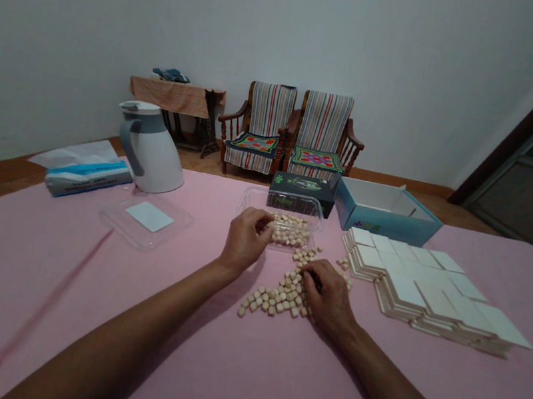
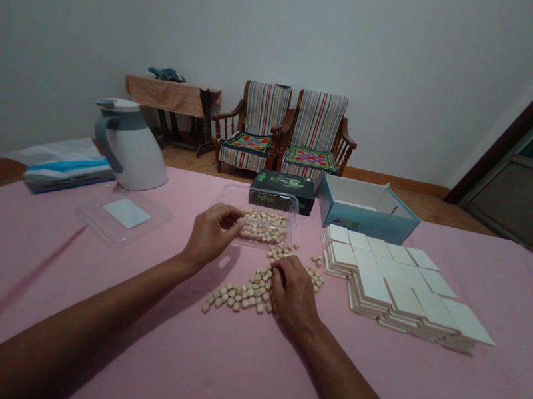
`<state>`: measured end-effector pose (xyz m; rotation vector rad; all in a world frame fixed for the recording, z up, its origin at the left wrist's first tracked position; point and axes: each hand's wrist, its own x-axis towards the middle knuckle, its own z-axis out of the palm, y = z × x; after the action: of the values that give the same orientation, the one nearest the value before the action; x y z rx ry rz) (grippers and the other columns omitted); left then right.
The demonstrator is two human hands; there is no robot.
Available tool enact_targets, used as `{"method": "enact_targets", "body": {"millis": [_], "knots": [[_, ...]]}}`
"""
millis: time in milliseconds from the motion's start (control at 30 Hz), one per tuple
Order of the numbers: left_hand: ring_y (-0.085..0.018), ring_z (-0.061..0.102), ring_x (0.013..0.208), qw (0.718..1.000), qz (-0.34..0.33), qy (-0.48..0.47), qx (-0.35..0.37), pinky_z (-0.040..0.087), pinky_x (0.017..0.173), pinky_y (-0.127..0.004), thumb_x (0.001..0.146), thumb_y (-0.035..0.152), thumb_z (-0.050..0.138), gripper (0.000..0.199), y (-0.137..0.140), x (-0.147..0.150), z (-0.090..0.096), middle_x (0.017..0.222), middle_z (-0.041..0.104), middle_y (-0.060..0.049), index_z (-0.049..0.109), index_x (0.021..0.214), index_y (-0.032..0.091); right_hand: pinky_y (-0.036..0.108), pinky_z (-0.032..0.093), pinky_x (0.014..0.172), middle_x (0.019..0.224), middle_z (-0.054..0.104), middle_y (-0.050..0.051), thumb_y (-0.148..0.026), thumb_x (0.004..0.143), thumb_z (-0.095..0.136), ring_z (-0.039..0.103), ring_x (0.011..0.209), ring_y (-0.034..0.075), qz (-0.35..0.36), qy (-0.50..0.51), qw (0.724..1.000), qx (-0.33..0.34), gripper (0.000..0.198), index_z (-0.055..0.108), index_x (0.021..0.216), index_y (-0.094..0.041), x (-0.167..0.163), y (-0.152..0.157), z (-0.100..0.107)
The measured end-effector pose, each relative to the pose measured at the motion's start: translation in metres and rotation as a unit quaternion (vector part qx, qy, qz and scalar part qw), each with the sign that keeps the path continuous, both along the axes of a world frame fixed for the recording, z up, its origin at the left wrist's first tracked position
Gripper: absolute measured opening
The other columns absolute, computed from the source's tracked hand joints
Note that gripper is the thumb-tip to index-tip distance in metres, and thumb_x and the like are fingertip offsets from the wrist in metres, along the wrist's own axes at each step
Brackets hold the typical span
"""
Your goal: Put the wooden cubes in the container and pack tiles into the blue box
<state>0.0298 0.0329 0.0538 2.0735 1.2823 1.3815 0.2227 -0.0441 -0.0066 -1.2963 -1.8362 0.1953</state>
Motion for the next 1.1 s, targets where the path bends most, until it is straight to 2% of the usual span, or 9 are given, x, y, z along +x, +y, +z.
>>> {"method": "enact_targets", "body": {"millis": [133, 233, 300, 400, 500, 733, 900, 1000, 1100], "knots": [[-0.012, 0.063, 0.075, 0.995, 0.043, -0.093, -0.007, 0.051, 0.067, -0.022, 0.075, 0.01, 0.059, 0.028, 0.011, -0.004, 0.004, 0.1, 0.064, -0.007, 0.062, 0.102, 0.014, 0.03, 0.043, 0.072, 0.084, 0.059, 0.005, -0.013, 0.085, 0.046, 0.055, 0.08, 0.018, 0.003, 0.0, 1.0, -0.002, 0.014, 0.059, 0.084, -0.018, 0.0, -0.001, 0.0], [-0.011, 0.061, 0.072, 0.999, 0.03, -0.035, -0.015, 0.049, 0.065, -0.021, 0.075, 0.01, 0.058, 0.022, 0.004, -0.01, -0.004, 0.097, 0.064, -0.006, 0.063, 0.096, 0.014, 0.031, 0.043, 0.073, 0.084, 0.058, 0.005, -0.012, 0.085, 0.047, 0.055, 0.08, 0.018, 0.001, -0.001, 1.0, -0.005, 0.013, 0.059, 0.083, -0.018, 0.0, 0.0, -0.001], [-0.01, 0.058, 0.065, 0.995, -0.047, 0.048, -0.071, 0.046, 0.061, -0.019, 0.075, 0.011, 0.057, 0.014, -0.005, -0.016, -0.009, 0.083, 0.064, -0.002, 0.064, 0.086, 0.014, 0.031, 0.043, 0.073, 0.084, 0.058, 0.005, -0.012, 0.085, 0.047, 0.055, 0.081, 0.018, 0.001, -0.004, 1.0, -0.009, 0.013, 0.059, 0.083, -0.018, 0.001, 0.0, -0.001], [-0.009, 0.054, 0.057, 0.945, -0.197, 0.183, -0.184, 0.041, 0.055, -0.018, 0.072, 0.016, 0.061, 0.011, -0.022, -0.023, -0.015, 0.07, 0.062, 0.0, 0.066, 0.082, 0.014, 0.03, 0.043, 0.073, 0.084, 0.059, 0.005, -0.013, 0.085, 0.047, 0.055, 0.081, 0.018, -0.002, -0.005, 1.0, -0.014, 0.013, 0.059, 0.082, -0.018, 0.0, 0.0, 0.0], [-0.01, 0.054, 0.06, 0.909, -0.245, 0.262, -0.211, 0.039, 0.055, -0.018, 0.069, 0.018, 0.062, 0.017, -0.035, -0.027, -0.016, 0.071, 0.063, 0.0, 0.068, 0.084, 0.015, 0.03, 0.042, 0.073, 0.084, 0.059, 0.005, -0.013, 0.085, 0.047, 0.055, 0.08, 0.018, -0.005, -0.007, 1.0, -0.016, 0.013, 0.059, 0.082, -0.018, 0.0, -0.001, 0.0], [-0.012, 0.055, 0.063, 0.894, -0.206, 0.324, -0.232, 0.037, 0.055, -0.019, 0.058, 0.011, 0.059, 0.027, -0.042, -0.021, -0.011, 0.073, 0.064, 0.001, 0.069, 0.083, 0.016, 0.031, 0.043, 0.073, 0.085, 0.059, 0.006, -0.013, 0.086, 0.047, 0.054, 0.081, 0.018, 0.002, -0.006, 1.0, -0.011, 0.013, 0.059, 0.084, -0.017, 0.0, 0.0, 0.0], [-0.012, 0.054, 0.061, 0.897, -0.185, 0.345, -0.204, 0.035, 0.052, -0.02, 0.057, 0.01, 0.059, 0.024, -0.045, -0.017, -0.012, 0.072, 0.063, 0.001, 0.066, 0.078, 0.016, 0.031, 0.043, 0.072, 0.084, 0.058, 0.005, -0.013, 0.086, 0.047, 0.054, 0.08, 0.018, 0.005, -0.004, 1.0, -0.011, 0.013, 0.059, 0.083, -0.018, 0.0, 0.0, 0.0], [-0.012, 0.054, 0.06, 0.917, -0.167, 0.317, -0.177, 0.036, 0.053, -0.02, 0.061, 0.009, 0.056, 0.018, -0.041, -0.017, -0.01, 0.069, 0.062, 0.001, 0.066, 0.075, 0.016, 0.03, 0.042, 0.072, 0.083, 0.058, 0.005, -0.013, 0.086, 0.047, 0.054, 0.08, 0.018, 0.003, -0.003, 1.0, -0.015, 0.013, 0.059, 0.082, -0.018, 0.0, 0.0, 0.0], [-0.011, 0.055, 0.059, 0.958, -0.118, 0.232, -0.117, 0.039, 0.055, -0.02, 0.065, 0.007, 0.055, 0.017, -0.026, -0.017, 0.0, 0.067, 0.061, 0.001, 0.065, 0.075, 0.016, 0.031, 0.042, 0.072, 0.083, 0.058, 0.005, -0.013, 0.085, 0.047, 0.054, 0.08, 0.018, 0.005, -0.003, 1.0, -0.019, 0.013, 0.059, 0.083, -0.017, 0.0, 0.001, 0.0]]}}
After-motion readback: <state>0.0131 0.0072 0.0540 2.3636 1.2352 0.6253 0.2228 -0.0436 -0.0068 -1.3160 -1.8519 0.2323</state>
